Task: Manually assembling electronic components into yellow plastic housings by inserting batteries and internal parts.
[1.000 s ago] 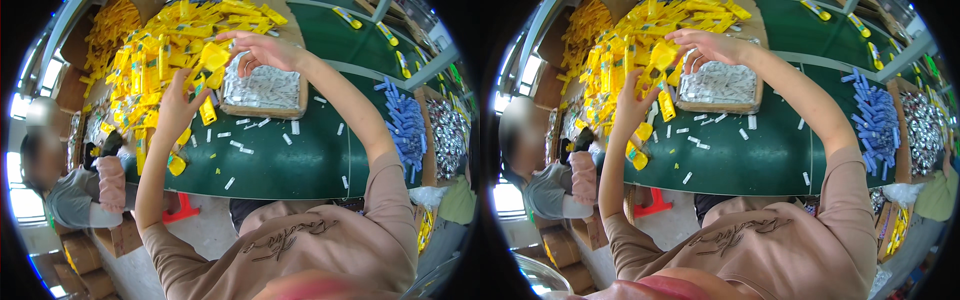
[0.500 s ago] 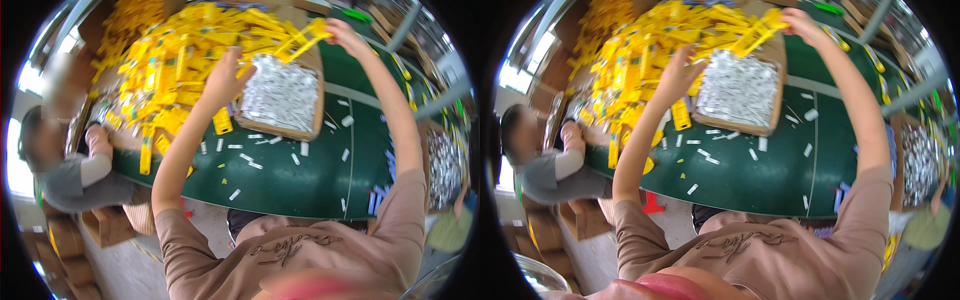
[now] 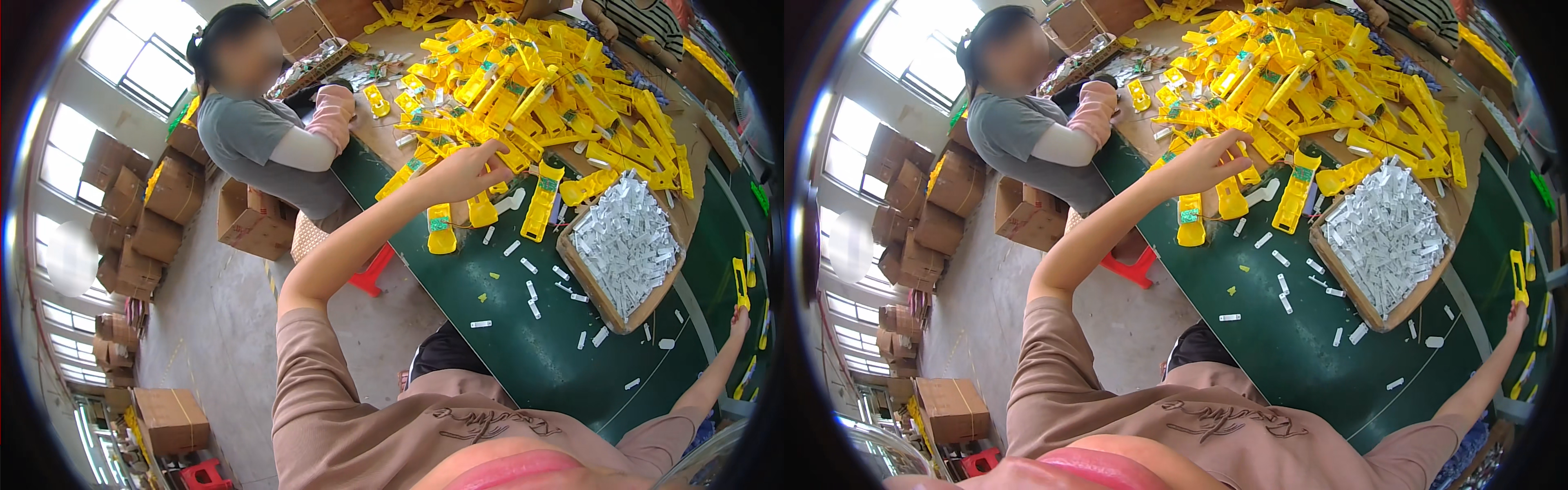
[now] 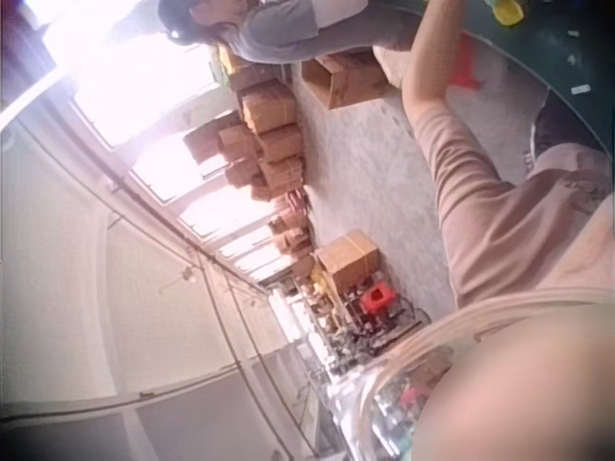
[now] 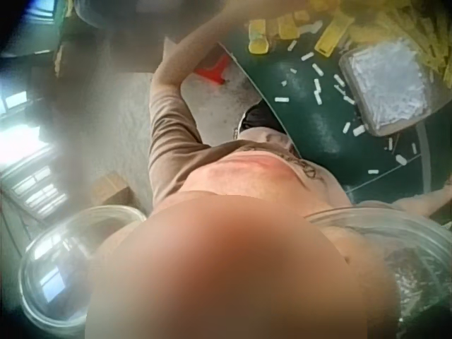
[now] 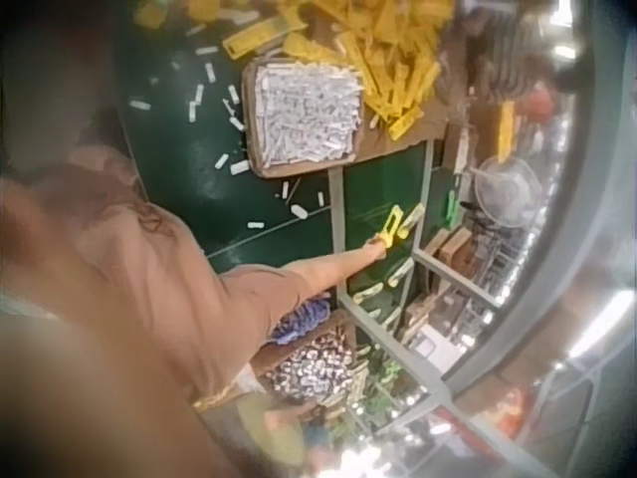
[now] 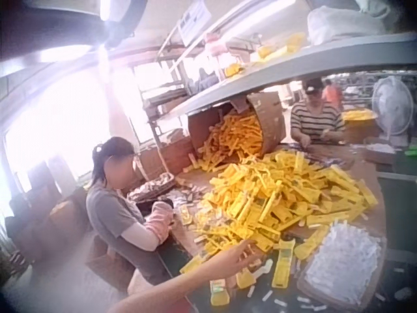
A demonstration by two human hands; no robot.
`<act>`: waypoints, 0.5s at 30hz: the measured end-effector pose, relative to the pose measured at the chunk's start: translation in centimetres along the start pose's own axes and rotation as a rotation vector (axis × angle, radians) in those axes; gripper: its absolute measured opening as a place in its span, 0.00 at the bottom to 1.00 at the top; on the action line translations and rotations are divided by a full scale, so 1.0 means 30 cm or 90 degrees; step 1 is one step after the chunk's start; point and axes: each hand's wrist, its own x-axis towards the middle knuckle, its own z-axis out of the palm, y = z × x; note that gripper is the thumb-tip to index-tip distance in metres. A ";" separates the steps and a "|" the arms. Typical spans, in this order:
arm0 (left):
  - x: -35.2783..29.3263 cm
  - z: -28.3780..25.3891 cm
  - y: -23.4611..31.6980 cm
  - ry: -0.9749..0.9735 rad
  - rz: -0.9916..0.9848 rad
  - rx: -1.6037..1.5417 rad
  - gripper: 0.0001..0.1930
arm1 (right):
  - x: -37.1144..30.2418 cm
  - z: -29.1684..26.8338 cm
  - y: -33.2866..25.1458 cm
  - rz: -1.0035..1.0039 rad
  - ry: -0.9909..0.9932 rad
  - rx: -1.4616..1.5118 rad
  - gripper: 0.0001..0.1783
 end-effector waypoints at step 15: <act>0.054 0.042 0.102 -0.034 -0.056 -0.006 0.19 | -0.090 0.459 -0.081 -0.152 -0.215 0.062 0.12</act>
